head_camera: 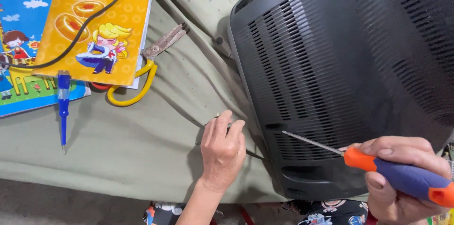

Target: The person uses a screwdriver to pry open the casing of a CRT television. They work on the side and back of the device, attempting to release clips and separate the plastic shell.

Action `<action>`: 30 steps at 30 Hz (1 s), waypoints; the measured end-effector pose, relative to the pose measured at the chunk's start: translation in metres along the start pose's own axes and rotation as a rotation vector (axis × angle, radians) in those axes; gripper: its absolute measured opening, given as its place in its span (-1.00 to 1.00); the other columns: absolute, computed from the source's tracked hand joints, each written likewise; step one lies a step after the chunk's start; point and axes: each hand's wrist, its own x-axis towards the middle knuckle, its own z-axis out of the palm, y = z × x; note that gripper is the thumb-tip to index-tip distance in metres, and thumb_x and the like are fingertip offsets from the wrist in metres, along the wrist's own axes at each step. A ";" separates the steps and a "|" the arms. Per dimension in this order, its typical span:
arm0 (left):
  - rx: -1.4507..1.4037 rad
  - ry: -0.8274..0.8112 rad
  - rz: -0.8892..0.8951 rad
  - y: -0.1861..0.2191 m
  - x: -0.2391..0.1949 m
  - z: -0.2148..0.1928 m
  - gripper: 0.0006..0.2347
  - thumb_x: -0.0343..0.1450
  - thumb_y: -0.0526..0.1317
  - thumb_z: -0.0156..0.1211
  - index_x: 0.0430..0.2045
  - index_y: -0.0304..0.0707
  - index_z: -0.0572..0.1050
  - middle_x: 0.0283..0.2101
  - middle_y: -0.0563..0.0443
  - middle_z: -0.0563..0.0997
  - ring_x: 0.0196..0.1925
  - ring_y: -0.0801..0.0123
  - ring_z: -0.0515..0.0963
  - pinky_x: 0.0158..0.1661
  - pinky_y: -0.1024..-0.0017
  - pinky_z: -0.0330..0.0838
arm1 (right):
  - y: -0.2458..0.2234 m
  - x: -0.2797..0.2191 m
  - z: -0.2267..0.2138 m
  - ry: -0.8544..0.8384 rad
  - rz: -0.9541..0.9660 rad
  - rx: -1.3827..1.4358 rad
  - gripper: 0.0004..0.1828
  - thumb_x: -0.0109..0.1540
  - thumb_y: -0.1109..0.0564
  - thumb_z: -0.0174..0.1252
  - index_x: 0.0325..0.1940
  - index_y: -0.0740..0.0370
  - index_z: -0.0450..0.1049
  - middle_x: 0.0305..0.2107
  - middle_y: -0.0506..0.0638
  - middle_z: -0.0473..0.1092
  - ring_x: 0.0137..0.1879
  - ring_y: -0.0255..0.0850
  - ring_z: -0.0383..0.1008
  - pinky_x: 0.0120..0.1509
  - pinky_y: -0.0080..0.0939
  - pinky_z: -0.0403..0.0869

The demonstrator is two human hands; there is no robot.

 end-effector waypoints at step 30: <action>-0.123 -0.204 0.042 0.001 0.005 -0.006 -0.69 0.13 -0.49 0.28 -0.26 -0.34 0.54 -0.01 -0.21 0.48 -0.11 0.08 0.50 0.14 0.07 0.37 | -0.015 0.050 0.000 -0.774 -0.012 -0.175 -0.57 -0.13 0.13 0.51 -0.21 0.01 0.59 -0.11 -0.17 0.66 0.15 -0.22 0.69 0.28 -0.08 0.68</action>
